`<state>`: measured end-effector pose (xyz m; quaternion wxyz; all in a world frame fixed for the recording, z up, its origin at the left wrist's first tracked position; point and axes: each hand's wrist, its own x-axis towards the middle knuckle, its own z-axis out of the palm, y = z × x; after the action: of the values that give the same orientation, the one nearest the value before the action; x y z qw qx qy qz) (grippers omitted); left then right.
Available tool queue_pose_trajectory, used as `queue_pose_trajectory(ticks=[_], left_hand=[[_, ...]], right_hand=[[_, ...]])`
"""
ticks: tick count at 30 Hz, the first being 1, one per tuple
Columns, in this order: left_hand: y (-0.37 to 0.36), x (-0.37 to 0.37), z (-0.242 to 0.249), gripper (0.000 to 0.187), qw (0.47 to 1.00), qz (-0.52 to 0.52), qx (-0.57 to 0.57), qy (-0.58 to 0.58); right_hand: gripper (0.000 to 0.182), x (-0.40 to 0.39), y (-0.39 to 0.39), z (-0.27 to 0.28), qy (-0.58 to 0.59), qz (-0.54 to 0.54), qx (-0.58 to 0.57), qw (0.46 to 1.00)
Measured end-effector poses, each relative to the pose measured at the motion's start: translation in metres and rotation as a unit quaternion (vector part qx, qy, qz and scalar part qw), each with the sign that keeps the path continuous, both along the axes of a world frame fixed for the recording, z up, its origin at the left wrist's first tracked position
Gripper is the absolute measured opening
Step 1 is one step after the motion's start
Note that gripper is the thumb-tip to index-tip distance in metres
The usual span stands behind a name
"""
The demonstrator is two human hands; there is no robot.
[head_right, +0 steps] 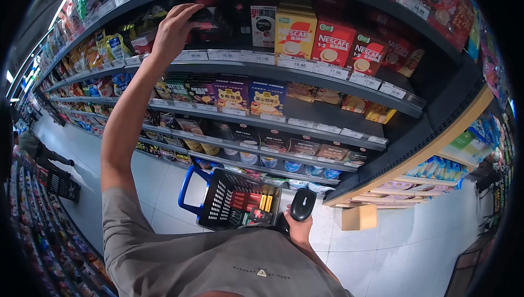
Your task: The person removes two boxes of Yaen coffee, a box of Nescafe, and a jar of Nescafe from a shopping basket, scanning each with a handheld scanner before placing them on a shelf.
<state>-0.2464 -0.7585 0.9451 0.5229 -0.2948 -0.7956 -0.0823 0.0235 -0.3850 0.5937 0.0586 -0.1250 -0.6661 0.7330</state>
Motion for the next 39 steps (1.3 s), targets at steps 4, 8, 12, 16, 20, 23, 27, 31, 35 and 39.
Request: queue_pose_trajectory(ticks=[4,8,12,16,20,23,27,31,35,39], left_hand=[[0.008,-0.042,0.0,0.043,0.999,0.0,-0.029,-0.02],[0.014,-0.075,-0.004,0.045,0.997,0.005,-0.03,-0.075],[0.02,-0.096,-0.005,0.04,0.988,0.049,0.004,-0.148],[0.02,-0.126,-0.013,0.04,0.984,0.059,0.018,-0.165],[0.022,-0.139,-0.015,0.044,0.987,0.044,0.02,-0.154],[0.019,-0.151,-0.016,0.044,0.982,0.084,0.015,-0.169],[0.011,-0.172,-0.019,0.044,0.984,0.07,0.007,-0.162],[0.012,-0.177,-0.018,0.044,0.984,0.084,-0.02,-0.158],[0.013,-0.185,-0.015,0.045,0.98,0.113,-0.059,-0.15],[0.011,-0.192,-0.012,0.046,0.978,0.12,-0.08,-0.15]], right_hand=[[0.024,-0.004,0.009,0.0,-0.014,-0.009,0.006,1.0],[0.022,-0.01,0.017,0.004,-0.025,-0.009,0.035,0.999],[0.02,-0.016,0.023,-0.003,-0.016,-0.016,0.04,0.999],[0.021,-0.019,0.029,-0.007,-0.028,-0.004,0.036,0.999],[0.022,-0.023,0.033,-0.016,-0.03,-0.015,0.027,0.999],[0.022,-0.025,0.036,-0.018,-0.04,-0.019,0.029,0.999],[0.021,-0.026,0.037,-0.011,-0.039,-0.024,0.04,0.998],[0.021,-0.028,0.043,-0.019,-0.046,-0.018,0.063,0.997],[0.02,-0.031,0.046,-0.021,-0.065,-0.015,0.063,0.996],[0.021,-0.033,0.045,-0.021,-0.064,-0.026,0.057,0.996]])
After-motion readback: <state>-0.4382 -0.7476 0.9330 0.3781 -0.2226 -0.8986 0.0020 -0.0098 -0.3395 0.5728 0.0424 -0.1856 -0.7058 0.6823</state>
